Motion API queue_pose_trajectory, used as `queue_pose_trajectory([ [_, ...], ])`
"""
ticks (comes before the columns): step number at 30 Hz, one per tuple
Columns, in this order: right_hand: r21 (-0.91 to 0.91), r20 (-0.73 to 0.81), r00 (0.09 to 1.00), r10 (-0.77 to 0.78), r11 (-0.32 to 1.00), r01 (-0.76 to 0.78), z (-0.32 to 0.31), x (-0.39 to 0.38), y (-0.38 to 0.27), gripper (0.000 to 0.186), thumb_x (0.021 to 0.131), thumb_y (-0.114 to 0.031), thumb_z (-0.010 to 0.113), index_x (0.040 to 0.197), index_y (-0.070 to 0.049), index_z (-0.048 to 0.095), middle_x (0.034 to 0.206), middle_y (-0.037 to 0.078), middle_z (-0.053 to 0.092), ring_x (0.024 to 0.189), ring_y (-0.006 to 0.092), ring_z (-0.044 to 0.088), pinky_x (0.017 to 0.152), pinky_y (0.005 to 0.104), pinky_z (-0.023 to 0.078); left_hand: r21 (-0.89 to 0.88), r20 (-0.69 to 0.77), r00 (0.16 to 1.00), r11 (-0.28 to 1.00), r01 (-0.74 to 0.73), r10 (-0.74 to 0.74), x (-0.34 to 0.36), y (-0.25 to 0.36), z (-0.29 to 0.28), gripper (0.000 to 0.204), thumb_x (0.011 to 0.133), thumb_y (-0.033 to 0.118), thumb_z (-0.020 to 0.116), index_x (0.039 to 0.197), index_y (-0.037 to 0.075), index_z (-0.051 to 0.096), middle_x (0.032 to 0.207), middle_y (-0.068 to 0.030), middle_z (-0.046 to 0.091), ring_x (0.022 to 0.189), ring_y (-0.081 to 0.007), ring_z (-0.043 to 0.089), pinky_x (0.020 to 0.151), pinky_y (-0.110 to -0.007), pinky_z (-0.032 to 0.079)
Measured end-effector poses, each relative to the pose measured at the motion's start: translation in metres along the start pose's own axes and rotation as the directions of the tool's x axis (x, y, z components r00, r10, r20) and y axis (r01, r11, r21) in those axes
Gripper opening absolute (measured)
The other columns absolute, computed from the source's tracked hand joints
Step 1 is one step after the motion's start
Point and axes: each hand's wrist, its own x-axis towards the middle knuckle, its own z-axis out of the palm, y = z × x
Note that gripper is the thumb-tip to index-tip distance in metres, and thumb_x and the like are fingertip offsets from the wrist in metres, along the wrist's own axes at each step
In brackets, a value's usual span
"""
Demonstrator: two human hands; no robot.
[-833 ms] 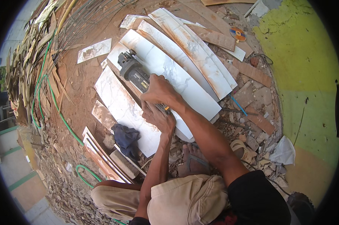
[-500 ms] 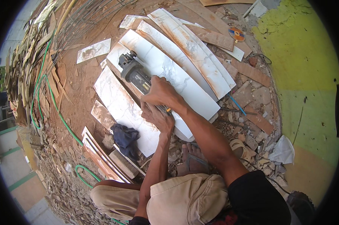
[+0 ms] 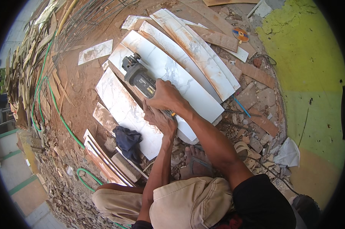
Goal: The person uses an angle grinder to smooth the edges of several white marble tiles. They adjust the grinder, wipe the tiles with a cloth, and continue grinding different tiles on the ground.
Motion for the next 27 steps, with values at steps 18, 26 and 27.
queue_pose_trajectory([
  [18, -0.055, -0.046, 0.994, -0.103, 0.993, 0.101, 0.006, 0.023, -0.007, 0.060, 0.062, -0.018, 0.076, 0.107, 0.019, 0.062, 0.101, 0.042, 0.067, 0.096, 0.0491, 0.073, 0.083, 0.0439, 0.060, -0.042, -0.080, 0.995, 0.998, -0.055, 0.052, 0.005, 0.004, 0.001, 0.063, 0.102, 0.030, 0.046, 0.156, 0.000, 0.034, 0.154, -0.0274, 0.034, 0.137, -0.0427, 0.031, 0.114, -0.053, 0.018],
  [26, -0.085, -0.081, 0.994, -0.079, 0.994, 0.072, 0.006, 0.028, -0.012, 0.056, 0.062, -0.017, 0.074, 0.105, 0.018, 0.063, 0.100, 0.041, 0.069, 0.094, 0.0472, 0.074, 0.081, 0.0435, 0.060, -0.040, -0.076, 0.997, 0.999, -0.019, 0.015, 0.006, 0.006, 0.003, 0.060, 0.101, 0.021, 0.044, 0.157, 0.001, 0.034, 0.154, -0.0279, 0.035, 0.134, -0.0443, 0.032, 0.113, -0.054, 0.020],
  [27, -0.097, -0.107, 0.991, -0.084, 0.993, 0.074, 0.007, 0.028, -0.012, 0.055, 0.062, -0.017, 0.073, 0.104, 0.018, 0.063, 0.100, 0.040, 0.069, 0.094, 0.0467, 0.074, 0.081, 0.0433, 0.060, -0.058, -0.067, 0.998, 0.998, -0.017, 0.013, 0.006, 0.007, 0.003, 0.060, 0.101, 0.021, 0.044, 0.157, 0.001, 0.034, 0.154, -0.0280, 0.034, 0.134, -0.0442, 0.032, 0.113, -0.055, 0.020],
])
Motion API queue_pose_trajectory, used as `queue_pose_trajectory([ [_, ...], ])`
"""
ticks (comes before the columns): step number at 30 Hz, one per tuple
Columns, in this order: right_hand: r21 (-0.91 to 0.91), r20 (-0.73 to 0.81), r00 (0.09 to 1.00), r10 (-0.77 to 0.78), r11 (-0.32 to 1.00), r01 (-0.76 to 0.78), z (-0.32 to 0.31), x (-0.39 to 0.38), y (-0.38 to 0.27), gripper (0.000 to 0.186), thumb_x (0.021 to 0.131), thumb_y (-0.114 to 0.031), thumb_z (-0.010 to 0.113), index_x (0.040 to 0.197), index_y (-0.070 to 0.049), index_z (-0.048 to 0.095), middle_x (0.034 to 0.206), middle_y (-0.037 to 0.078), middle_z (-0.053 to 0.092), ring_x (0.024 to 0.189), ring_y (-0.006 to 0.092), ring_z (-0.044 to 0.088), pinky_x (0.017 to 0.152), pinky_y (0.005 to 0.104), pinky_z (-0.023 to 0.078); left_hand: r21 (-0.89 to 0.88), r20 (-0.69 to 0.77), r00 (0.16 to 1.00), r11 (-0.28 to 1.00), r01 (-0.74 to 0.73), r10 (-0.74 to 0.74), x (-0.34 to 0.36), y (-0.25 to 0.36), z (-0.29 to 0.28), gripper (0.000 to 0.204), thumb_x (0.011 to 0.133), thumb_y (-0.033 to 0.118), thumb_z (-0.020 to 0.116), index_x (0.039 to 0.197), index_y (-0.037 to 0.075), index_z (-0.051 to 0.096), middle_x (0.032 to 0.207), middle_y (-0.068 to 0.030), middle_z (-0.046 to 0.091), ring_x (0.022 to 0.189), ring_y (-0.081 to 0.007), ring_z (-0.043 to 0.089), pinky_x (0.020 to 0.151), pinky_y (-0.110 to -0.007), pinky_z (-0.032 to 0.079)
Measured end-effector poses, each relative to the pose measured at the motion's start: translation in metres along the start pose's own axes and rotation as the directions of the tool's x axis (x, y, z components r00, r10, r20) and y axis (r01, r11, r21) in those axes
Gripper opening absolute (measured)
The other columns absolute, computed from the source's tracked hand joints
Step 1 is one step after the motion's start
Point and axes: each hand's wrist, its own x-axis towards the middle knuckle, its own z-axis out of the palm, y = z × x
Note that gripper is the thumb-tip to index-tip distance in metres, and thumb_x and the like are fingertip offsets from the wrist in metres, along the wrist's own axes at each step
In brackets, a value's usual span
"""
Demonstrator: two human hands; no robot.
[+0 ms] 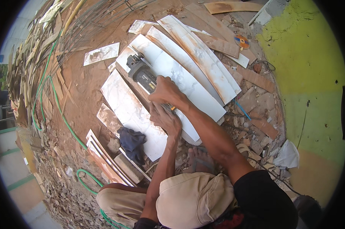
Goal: The person uses an angle grinder to smooth the edges of several white marble tiles. They adjust the grinder, wipe the tiles with a cloth, and continue grinding different tiles on the ground.
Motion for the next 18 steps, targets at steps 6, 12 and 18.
queue_pose_trajectory([
  [6, -0.008, 0.089, 0.994, 0.068, 0.998, -0.067, -0.005, 0.002, -0.005, 0.051, 0.063, -0.017, 0.073, 0.100, 0.017, 0.066, 0.100, 0.039, 0.069, 0.097, 0.0447, 0.074, 0.083, 0.0424, 0.060, 0.069, 0.001, 1.000, 0.998, -0.009, 0.009, -0.003, -0.009, 0.003, 0.060, 0.102, 0.019, 0.043, 0.158, 0.000, 0.032, 0.156, -0.0287, 0.033, 0.135, -0.0436, 0.033, 0.113, -0.053, 0.021],
  [12, -0.024, 0.047, 0.997, 0.066, 0.998, -0.065, -0.005, -0.004, -0.002, 0.054, 0.062, -0.019, 0.075, 0.101, 0.018, 0.066, 0.100, 0.039, 0.070, 0.096, 0.0446, 0.074, 0.083, 0.0421, 0.060, -0.003, -0.007, 0.999, 0.999, -0.038, 0.038, -0.001, -0.007, 0.001, 0.058, 0.101, 0.019, 0.046, 0.155, 0.000, 0.036, 0.155, -0.0274, 0.034, 0.134, -0.0428, 0.032, 0.112, -0.050, 0.021],
  [18, 0.000, 0.074, 0.997, 0.020, 1.000, -0.020, -0.006, -0.020, 0.008, 0.059, 0.063, -0.025, 0.078, 0.102, 0.016, 0.065, 0.099, 0.038, 0.070, 0.095, 0.0446, 0.074, 0.081, 0.0438, 0.060, 0.025, -0.056, 0.995, 0.997, -0.077, 0.079, -0.002, -0.015, 0.006, 0.054, 0.098, 0.031, 0.055, 0.140, -0.002, 0.047, 0.141, -0.0250, 0.044, 0.125, -0.0400, 0.037, 0.107, -0.050, 0.023],
])
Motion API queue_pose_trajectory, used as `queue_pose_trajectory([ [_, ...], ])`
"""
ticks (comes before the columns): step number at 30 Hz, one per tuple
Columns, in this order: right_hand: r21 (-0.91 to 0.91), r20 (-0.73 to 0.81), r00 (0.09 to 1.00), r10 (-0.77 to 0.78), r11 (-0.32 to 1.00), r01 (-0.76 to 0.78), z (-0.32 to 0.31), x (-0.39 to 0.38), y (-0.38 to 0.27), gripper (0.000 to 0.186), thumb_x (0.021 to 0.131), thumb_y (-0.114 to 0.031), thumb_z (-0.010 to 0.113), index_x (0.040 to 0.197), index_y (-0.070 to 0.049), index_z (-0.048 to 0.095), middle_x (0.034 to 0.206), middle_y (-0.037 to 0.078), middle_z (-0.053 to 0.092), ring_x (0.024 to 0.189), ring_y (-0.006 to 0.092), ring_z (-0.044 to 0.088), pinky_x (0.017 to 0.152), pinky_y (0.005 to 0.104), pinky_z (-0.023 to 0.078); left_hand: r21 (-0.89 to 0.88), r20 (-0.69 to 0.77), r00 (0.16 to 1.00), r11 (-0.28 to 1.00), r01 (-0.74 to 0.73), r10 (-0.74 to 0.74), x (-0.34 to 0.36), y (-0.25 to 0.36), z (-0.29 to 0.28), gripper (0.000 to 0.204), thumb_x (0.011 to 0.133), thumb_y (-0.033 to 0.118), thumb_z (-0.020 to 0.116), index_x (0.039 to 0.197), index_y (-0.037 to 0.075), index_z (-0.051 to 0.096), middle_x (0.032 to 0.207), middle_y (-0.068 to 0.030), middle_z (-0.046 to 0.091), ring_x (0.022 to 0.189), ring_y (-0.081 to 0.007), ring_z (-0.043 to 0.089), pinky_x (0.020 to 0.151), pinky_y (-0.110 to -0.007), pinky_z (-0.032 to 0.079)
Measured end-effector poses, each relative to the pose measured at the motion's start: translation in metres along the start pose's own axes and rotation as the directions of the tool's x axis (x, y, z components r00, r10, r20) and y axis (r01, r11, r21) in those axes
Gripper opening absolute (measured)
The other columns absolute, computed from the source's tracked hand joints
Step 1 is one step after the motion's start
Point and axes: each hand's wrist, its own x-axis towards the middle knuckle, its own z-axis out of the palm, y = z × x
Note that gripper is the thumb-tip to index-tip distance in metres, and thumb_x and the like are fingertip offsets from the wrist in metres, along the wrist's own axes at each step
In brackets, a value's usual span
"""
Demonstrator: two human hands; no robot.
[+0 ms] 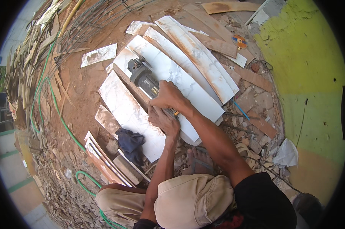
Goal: The person uses an angle grinder to smooth the edges of several white marble tiles. They adjust the grinder, wipe the tiles with a cloth, and continue grinding different tiles on the ground.
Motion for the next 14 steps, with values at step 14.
queue_pose_trajectory([
  [14, 0.017, -0.034, 0.999, 0.022, 1.000, -0.021, 0.004, -0.008, 0.010, 0.062, 0.068, -0.031, 0.080, 0.106, 0.015, 0.064, 0.098, 0.038, 0.070, 0.094, 0.0456, 0.074, 0.080, 0.0445, 0.060, 0.026, 0.087, 0.996, 1.000, 0.011, -0.014, -0.004, 0.000, -0.006, 0.070, 0.098, 0.036, 0.061, 0.149, -0.008, 0.040, 0.159, -0.0298, 0.031, 0.141, -0.0429, 0.033, 0.113, -0.051, 0.024],
])
